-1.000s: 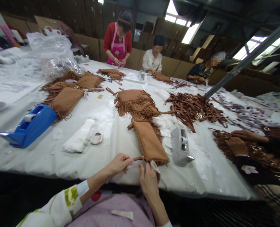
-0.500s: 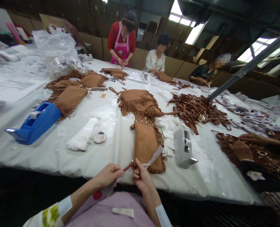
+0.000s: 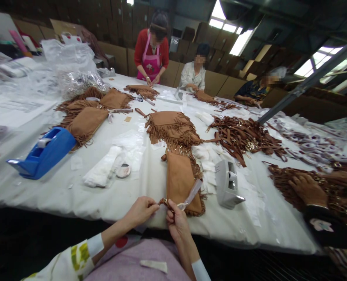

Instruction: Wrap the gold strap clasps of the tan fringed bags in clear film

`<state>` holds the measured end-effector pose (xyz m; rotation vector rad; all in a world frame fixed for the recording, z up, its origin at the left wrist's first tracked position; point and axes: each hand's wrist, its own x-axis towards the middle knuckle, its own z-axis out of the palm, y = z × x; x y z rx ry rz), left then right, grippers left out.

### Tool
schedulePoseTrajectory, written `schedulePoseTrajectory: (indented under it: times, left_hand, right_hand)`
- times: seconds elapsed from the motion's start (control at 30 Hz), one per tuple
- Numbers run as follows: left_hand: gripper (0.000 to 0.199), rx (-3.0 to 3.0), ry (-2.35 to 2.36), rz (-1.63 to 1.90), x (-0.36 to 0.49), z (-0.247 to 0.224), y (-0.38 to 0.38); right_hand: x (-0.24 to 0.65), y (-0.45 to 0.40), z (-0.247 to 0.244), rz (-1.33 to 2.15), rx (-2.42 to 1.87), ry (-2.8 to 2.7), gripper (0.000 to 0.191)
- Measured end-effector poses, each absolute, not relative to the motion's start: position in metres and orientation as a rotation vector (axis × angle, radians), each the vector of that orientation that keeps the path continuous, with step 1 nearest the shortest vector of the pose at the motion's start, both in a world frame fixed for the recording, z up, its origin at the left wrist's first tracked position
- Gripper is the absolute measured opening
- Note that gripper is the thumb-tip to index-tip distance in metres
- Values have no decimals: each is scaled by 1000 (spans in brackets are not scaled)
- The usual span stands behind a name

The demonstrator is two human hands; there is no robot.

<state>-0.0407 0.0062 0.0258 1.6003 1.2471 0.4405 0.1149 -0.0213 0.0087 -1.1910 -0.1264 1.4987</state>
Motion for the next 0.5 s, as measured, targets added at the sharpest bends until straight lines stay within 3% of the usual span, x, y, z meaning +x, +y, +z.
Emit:
schedulePoseTrajectory:
  times: [0.5]
  left_hand:
    - [30, 1556, 1086, 396, -21, 23, 22]
  right_hand:
    - [128, -26, 6, 1446, -1394, -346, 30]
